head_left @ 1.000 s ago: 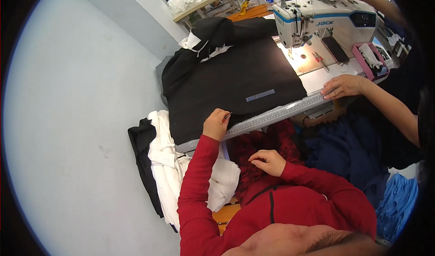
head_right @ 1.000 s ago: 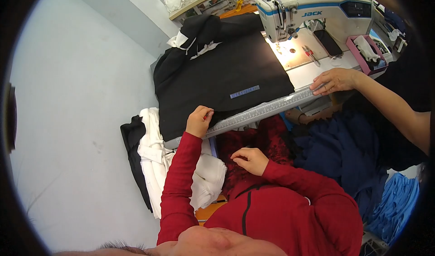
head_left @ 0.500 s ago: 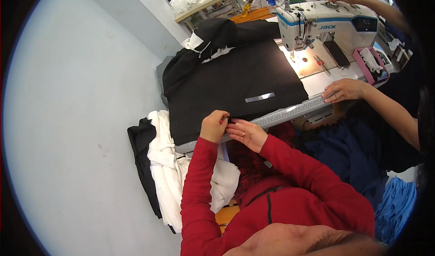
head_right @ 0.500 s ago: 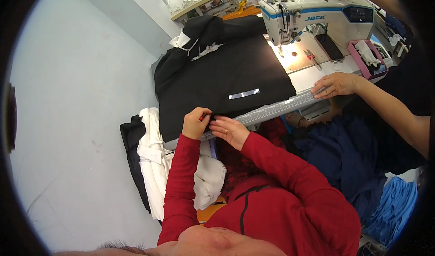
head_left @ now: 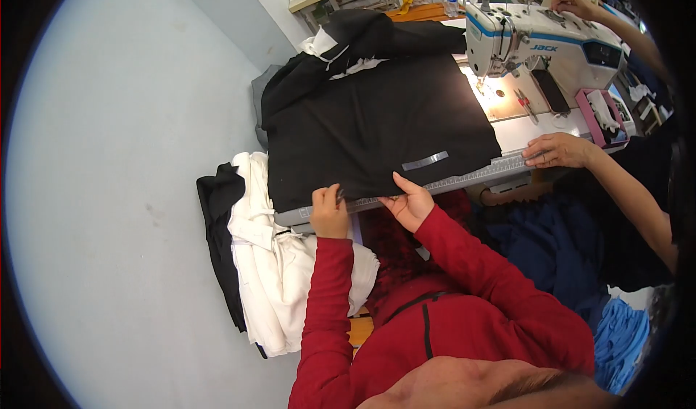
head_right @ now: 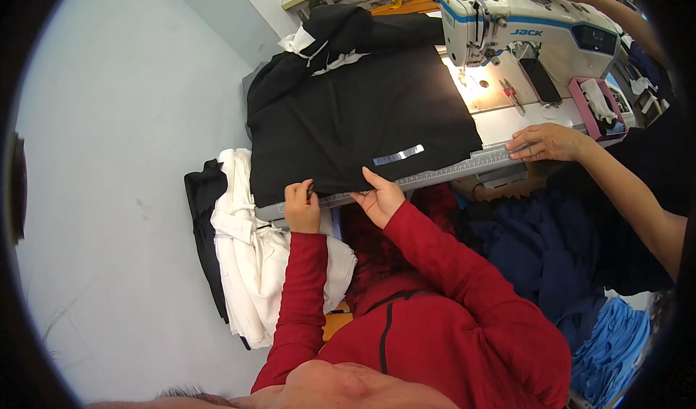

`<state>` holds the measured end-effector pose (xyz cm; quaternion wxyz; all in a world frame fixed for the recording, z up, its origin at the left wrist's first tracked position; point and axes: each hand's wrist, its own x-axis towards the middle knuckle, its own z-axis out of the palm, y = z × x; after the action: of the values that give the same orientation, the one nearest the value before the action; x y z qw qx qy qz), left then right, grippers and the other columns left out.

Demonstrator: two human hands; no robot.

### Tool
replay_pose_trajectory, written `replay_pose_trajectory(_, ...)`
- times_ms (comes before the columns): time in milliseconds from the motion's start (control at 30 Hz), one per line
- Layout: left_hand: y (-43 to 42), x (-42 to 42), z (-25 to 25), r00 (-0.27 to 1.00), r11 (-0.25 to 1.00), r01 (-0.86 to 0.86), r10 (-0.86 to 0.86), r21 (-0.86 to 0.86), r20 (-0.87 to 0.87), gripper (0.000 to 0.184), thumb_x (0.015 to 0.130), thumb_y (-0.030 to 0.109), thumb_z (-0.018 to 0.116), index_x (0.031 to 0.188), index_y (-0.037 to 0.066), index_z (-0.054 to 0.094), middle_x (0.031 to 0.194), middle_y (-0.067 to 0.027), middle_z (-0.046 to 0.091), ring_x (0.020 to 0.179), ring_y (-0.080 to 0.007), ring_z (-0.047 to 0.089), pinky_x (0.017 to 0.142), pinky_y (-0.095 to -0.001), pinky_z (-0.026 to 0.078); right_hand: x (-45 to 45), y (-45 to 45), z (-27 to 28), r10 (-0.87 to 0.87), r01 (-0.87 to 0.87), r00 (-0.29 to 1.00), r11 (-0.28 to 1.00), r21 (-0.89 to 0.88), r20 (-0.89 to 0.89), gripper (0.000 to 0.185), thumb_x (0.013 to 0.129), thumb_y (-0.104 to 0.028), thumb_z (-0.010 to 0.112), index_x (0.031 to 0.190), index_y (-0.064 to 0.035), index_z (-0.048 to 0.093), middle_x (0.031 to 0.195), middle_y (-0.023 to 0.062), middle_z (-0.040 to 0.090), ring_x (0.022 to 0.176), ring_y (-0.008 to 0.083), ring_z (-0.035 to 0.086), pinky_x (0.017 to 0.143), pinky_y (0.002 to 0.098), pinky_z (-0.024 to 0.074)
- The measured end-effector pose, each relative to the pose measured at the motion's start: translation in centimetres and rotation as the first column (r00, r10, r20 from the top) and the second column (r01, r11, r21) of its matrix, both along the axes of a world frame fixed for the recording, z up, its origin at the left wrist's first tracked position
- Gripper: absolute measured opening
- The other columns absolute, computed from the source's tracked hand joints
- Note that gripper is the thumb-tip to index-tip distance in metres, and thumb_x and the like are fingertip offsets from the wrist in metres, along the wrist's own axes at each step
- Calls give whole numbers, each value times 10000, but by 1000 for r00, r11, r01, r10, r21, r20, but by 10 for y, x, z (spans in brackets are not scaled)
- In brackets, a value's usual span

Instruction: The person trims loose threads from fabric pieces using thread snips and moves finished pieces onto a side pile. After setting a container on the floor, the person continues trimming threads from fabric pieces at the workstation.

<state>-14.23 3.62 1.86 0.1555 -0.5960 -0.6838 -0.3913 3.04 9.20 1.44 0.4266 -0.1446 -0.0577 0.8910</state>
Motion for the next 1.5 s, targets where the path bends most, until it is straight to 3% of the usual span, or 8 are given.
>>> replay_pose_trajectory(133, -15, -8, 3, 993, 964, -111, 97, 243, 69, 302, 654, -72, 594, 922, 59, 639, 875, -88, 537, 699, -230, 578, 586, -315, 482, 5, -11, 7, 26, -29, 998, 998, 47, 65, 236, 914, -188, 506, 1110, -62, 541, 1086, 54, 602, 981, 190, 572, 875, 368, 450)
replay_pose_trajectory(267, -36, -12, -9, 962, 934, -242, 195, 263, 191, 227, 726, -84, 533, 888, 29, 645, 871, -77, 522, 650, -163, 525, 553, -259, 432, -2, -20, 3, 66, -76, 986, 995, 61, 154, 232, 912, -196, 513, 1090, -51, 545, 1063, 53, 605, 967, 204, 578, 881, 390, 459)
replay_pose_trajectory(500, -58, -15, -21, 929, 965, -260, 256, -19, 268, 163, 772, 25, 588, 933, 30, 616, 902, -93, 535, 776, -206, 551, 655, -291, 464, -4, -23, -15, 121, -130, 957, 991, 20, 263, 164, 888, -147, 547, 992, -24, 580, 979, 84, 625, 883, 224, 611, 848, 391, 494)
replay_pose_trajectory(600, -72, 4, -10, 862, 980, -138, 189, -142, 470, 171, 780, 51, 607, 947, 20, 585, 882, -75, 547, 779, -190, 544, 666, -275, 449, -2, -22, -13, 124, -146, 948, 988, 58, 292, 180, 854, -91, 582, 1024, -31, 577, 982, 67, 617, 882, 206, 601, 829, 373, 498)
replay_pose_trajectory(733, -82, 35, -16, 453, 957, 218, 73, -190, 888, 250, 815, 81, 618, 1042, 11, 538, 883, -26, 545, 755, -91, 518, 641, -221, 429, -5, -23, -15, 117, -143, 944, 988, 64, 310, 140, 831, -60, 600, 965, -15, 602, 941, 71, 625, 864, 198, 602, 821, 364, 501)
replay_pose_trajectory(833, -84, 54, -12, 158, 927, 372, -8, -52, 987, 348, 834, 85, 610, 1155, 0, 507, 872, -2, 541, 680, -52, 486, 599, -168, 413, -6, -23, -16, 131, -159, 933, 986, 58, 334, 116, 825, -56, 608, 928, -1, 613, 920, 76, 626, 859, 193, 600, 819, 356, 500)
replay_pose_trajectory(967, -82, 64, -12, 33, 922, 387, -12, -2, 999, 411, 855, 122, 604, 1226, -3, 476, 866, -7, 558, 648, -46, 497, 553, -165, 421, -6, -23, -17, 160, -200, 907, 978, 63, 390, 134, 822, -62, 615, 926, 23, 610, 920, 94, 626, 866, 193, 600, 825, 340, 493)
replay_pose_trajectory(1500, -74, 71, -8, 132, 936, 320, 111, -148, 985, 257, 854, 230, 614, 1020, 36, 590, 668, 17, 546, 519, -29, 460, 446, -169, 371, -12, -31, -2, 111, -193, 884, 972, 137, 455, 129, 832, -63, 595, 945, -1, 608, 936, 95, 635, 846, 190, 620, 769, 318, 499)
